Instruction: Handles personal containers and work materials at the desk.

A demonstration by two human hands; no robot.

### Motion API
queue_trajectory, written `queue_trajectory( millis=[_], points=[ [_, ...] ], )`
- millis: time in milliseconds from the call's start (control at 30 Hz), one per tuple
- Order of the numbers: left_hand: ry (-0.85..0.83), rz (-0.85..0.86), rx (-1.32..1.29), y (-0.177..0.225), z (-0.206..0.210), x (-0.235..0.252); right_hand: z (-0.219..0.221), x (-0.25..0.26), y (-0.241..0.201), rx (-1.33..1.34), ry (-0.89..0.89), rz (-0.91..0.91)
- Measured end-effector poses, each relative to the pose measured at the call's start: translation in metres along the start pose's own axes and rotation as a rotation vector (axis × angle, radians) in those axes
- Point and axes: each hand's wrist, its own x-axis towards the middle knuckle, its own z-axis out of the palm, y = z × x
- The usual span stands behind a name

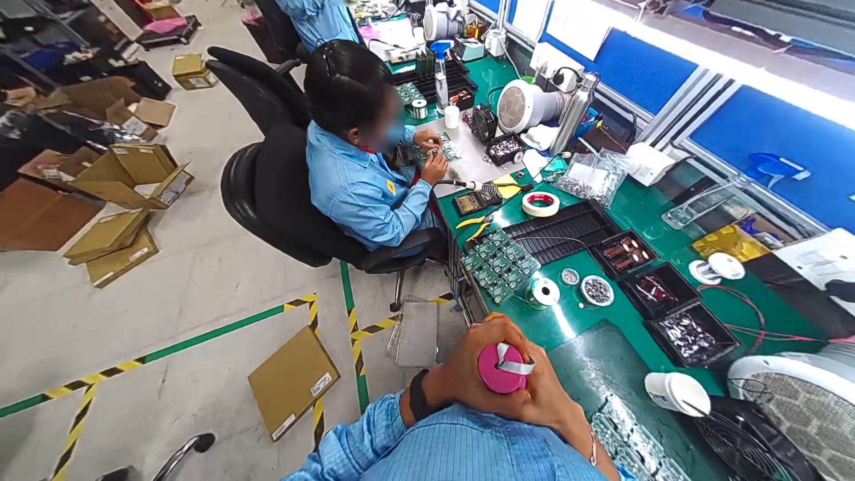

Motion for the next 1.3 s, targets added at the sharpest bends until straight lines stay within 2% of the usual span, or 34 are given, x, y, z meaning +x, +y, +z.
queue_trajectory(
  millis=[300,533,700,1067,1300],
  points=[
    [-0.371,-0.03,-0.099,0.011,-0.012,0.016,-0.009,0.003,0.0,0.06,-0.067,-0.09],
    [-0.612,-0.088,-0.178,0.016,-0.012,0.037,-0.025,0.013,-0.026,0.146,-0.128,0.001],
    [-0.589,-0.089,-0.192,0.012,-0.008,0.028,-0.021,0.002,-0.023,0.139,-0.126,-0.001],
    [-0.507,-0.138,-0.114,0.013,-0.009,0.009,-0.015,-0.006,-0.006,0.195,-0.239,0.034],
    [-0.428,-0.164,-0.009,0.013,-0.003,-0.003,-0.012,-0.014,-0.005,0.18,-0.205,0.071]
  ],
)
